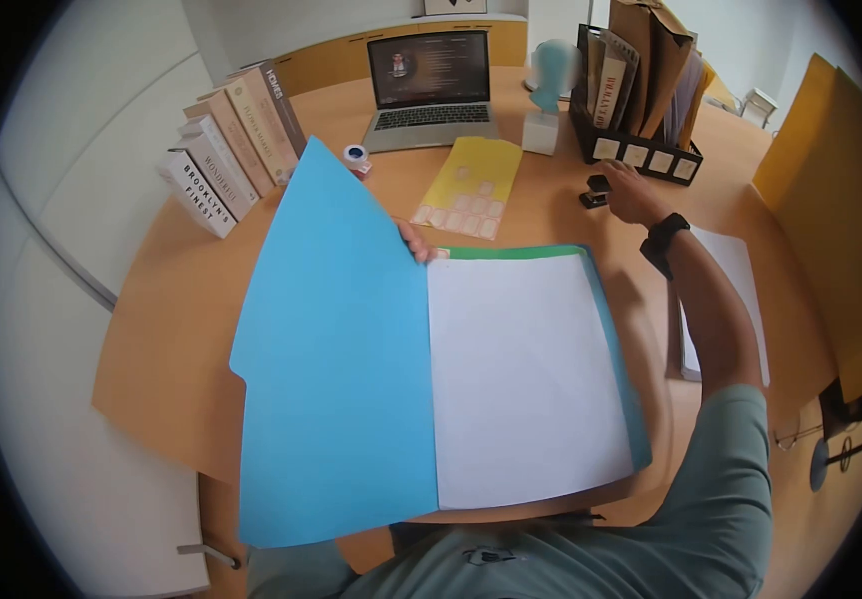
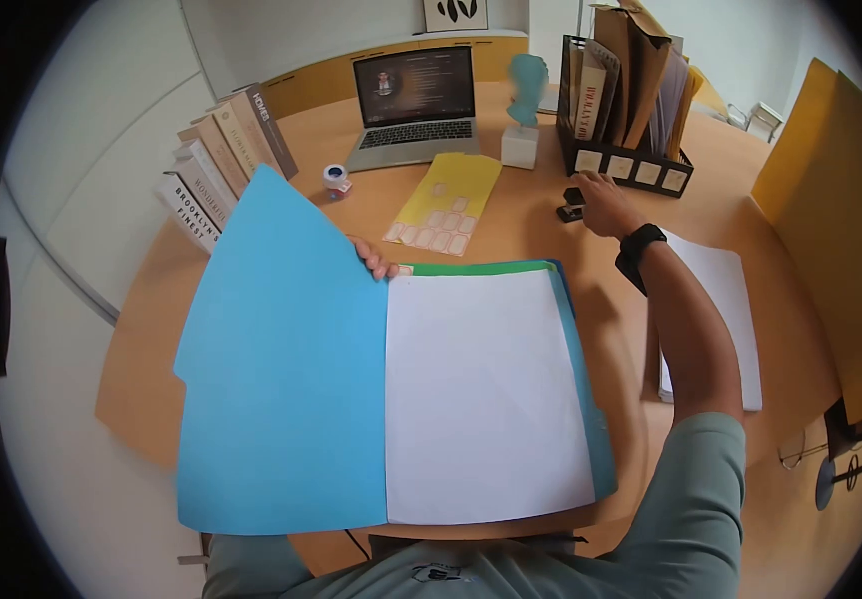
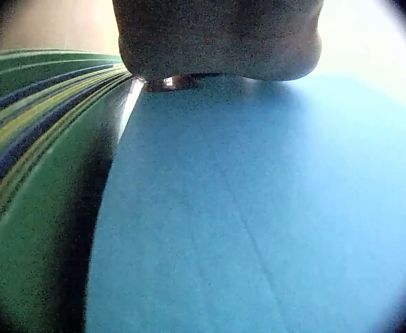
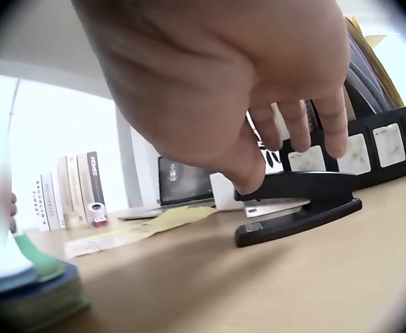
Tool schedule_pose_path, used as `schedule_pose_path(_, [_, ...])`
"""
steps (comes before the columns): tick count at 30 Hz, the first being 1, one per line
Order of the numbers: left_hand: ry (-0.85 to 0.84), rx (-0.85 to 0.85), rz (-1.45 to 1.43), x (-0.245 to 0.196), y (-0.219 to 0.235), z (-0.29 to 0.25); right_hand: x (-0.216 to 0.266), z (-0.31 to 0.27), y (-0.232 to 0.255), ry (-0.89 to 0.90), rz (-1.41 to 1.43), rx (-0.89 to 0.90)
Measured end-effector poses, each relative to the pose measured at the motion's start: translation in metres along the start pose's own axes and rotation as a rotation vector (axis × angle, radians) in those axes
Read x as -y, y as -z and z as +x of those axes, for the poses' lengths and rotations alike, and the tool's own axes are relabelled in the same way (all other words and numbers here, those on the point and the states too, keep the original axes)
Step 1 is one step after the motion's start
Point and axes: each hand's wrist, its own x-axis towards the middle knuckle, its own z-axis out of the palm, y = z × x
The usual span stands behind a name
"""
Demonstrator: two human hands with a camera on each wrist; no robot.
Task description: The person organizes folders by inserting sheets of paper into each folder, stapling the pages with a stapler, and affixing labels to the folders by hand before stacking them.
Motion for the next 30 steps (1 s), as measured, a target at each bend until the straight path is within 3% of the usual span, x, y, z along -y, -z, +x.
schedule_pose_path(5, [-0.032,-0.036,-0.024,0.006,-0.001,-0.002,0.0,-0.003,-0.005,0.015,-0.139,0.002])
schedule_pose_path(7, [-0.039,-0.048,-0.031,0.008,-0.001,-0.003,0.008,-0.007,0.001,0.054,-0.092,-0.081])
schedule_pose_path(11, [-0.056,-0.063,-0.046,0.011,-0.004,-0.003,0.087,-0.027,0.053,0.139,0.089,-0.106])
schedule_pose_path(14, [-0.067,-0.069,-0.062,0.012,-0.006,0.0,0.136,-0.034,0.061,0.375,0.069,-0.095])
schedule_pose_path(17, [-0.078,-0.078,-0.062,0.014,-0.008,-0.001,0.165,-0.038,0.053,0.401,0.015,-0.086])
schedule_pose_path(30, [-0.113,-0.086,-0.08,0.014,-0.01,-0.001,0.177,-0.04,0.04,0.441,-0.021,0.034])
